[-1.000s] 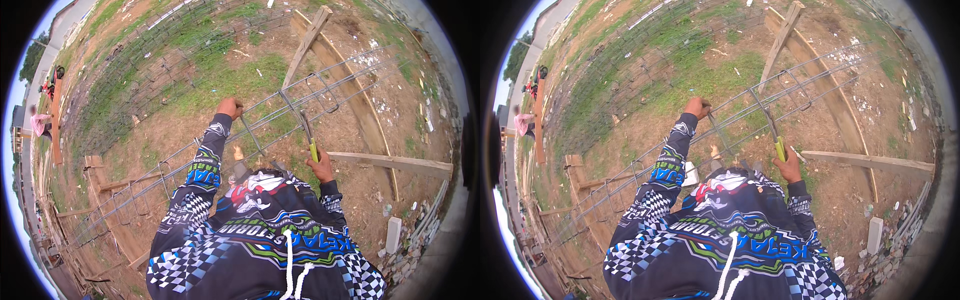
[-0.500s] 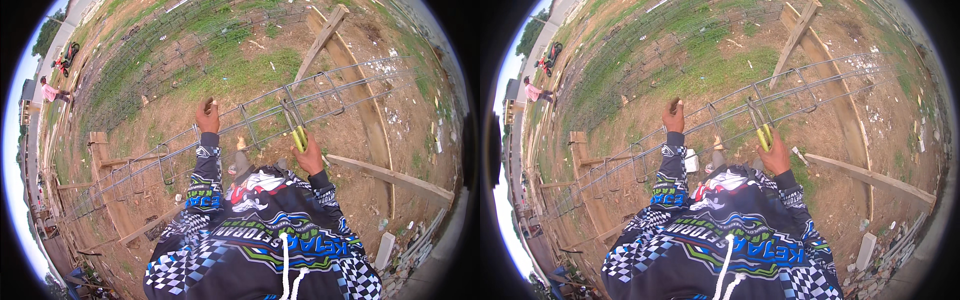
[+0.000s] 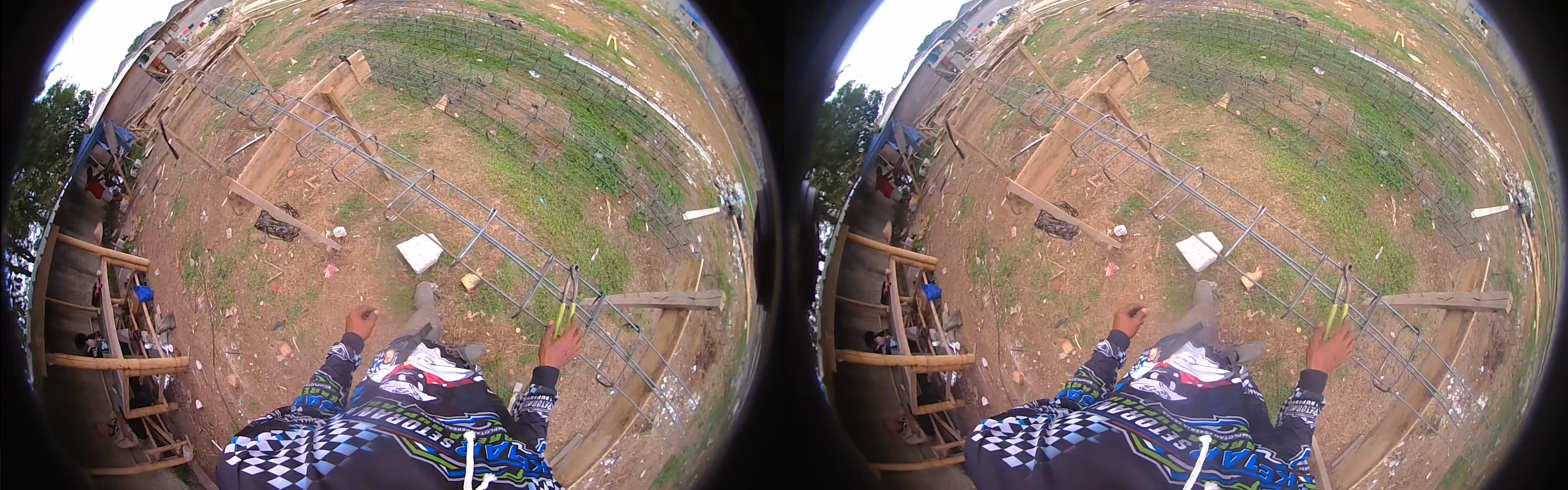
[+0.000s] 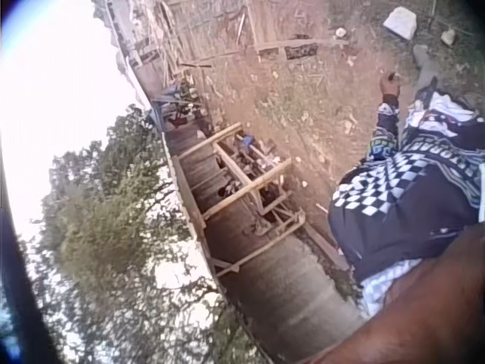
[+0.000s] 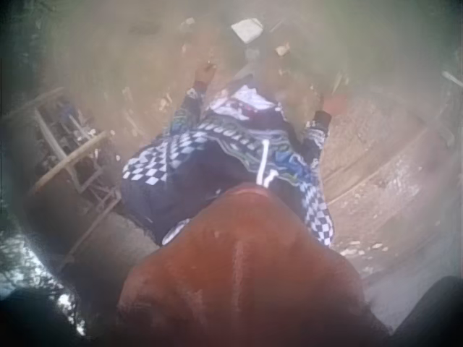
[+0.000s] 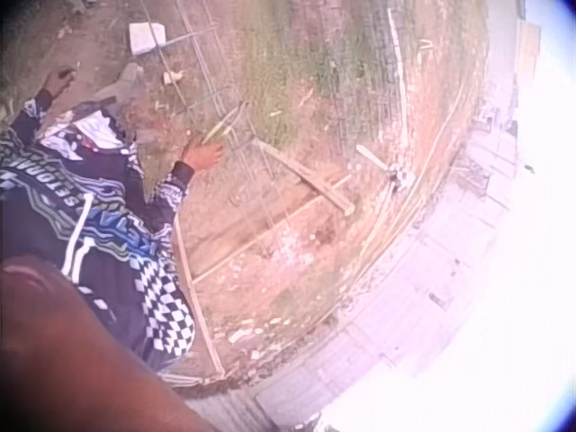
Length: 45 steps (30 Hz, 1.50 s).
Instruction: The person uses pliers to bend and tie wire around a rebar cage structure. They repeatedly position the wire, twist it with pliers, and secure intersections along the cage. The work continues along the length of the cage with consistent hand-tool coordination.
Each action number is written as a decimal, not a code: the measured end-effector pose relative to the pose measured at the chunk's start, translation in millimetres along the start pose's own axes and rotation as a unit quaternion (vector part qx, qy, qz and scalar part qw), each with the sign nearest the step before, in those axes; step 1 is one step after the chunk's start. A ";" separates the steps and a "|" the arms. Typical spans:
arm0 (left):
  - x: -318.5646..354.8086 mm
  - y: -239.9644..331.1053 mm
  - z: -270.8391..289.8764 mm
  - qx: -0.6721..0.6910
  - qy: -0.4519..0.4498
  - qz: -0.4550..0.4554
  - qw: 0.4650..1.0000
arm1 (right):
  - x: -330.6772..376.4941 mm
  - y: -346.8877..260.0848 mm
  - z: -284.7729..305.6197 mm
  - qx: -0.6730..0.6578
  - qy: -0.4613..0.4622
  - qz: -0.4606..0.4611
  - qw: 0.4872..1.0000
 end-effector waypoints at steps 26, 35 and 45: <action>-128.8 -242.6 193.9 0.074 -0.023 0.184 0.980 | 311.8 -552.3 266.5 -0.652 -0.120 0.608 0.437; -223.3 -253.7 246.7 0.115 0.033 0.150 0.981 | 283.7 -634.9 216.0 -0.541 -0.272 0.652 0.457; 73.6 -312.3 203.5 0.329 0.218 0.453 0.799 | 309.8 -744.1 -120.3 -0.249 -0.543 0.380 0.707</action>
Point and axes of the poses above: each hand's wrist, its own x-axis away from the middle knuckle, its own z-axis out of the back of the hand, y = z × x, the point moved 6 cm from there along -x, towards the middle knuckle, and after that the axes turned 11 degrees about -z, right-handed, at the moved point
